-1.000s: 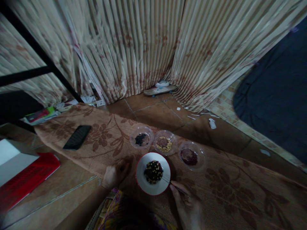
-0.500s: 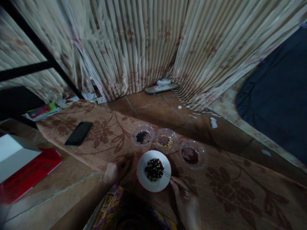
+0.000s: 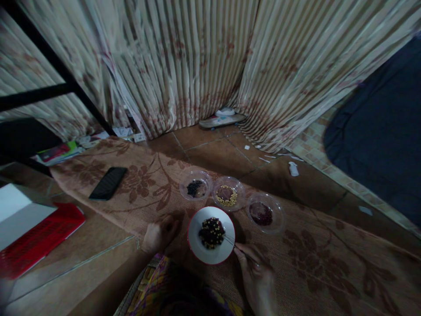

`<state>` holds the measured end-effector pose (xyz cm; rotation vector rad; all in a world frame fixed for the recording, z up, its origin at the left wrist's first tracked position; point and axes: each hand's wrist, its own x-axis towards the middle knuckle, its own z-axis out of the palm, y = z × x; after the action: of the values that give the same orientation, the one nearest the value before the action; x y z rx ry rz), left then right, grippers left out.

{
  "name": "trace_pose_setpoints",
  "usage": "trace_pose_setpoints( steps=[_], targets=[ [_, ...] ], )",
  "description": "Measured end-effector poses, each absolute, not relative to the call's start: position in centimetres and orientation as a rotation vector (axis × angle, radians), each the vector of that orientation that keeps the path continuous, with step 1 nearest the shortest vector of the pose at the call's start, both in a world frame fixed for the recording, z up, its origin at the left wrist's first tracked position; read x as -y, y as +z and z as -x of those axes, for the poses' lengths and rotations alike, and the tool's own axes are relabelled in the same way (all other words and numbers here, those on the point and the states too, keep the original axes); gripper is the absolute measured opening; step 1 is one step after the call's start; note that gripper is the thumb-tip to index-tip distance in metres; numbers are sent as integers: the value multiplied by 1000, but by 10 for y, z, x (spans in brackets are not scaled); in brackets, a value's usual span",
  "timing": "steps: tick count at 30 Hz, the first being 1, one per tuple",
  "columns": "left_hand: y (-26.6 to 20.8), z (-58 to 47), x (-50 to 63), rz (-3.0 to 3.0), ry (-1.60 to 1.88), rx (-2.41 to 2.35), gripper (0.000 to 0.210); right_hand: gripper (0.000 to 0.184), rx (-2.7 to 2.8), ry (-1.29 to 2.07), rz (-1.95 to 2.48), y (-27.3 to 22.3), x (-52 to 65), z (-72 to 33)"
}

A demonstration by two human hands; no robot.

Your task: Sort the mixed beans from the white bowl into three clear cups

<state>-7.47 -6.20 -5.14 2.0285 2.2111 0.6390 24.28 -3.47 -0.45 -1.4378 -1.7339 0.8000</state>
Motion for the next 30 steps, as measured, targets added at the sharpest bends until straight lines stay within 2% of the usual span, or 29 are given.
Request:
trace_pose_setpoints(
  steps=[14,23,30],
  targets=[
    [-53,76,62,-2074,746,-2188,28,31,1290,657,1418,30,-52,-216],
    [-53,76,62,-2039,732,-2184,29,34,1373,860,1578,3,10,-245],
    [-53,75,60,-2029,685,-2224,28,30,1662,976,1517,8,31,-250]
  ],
)
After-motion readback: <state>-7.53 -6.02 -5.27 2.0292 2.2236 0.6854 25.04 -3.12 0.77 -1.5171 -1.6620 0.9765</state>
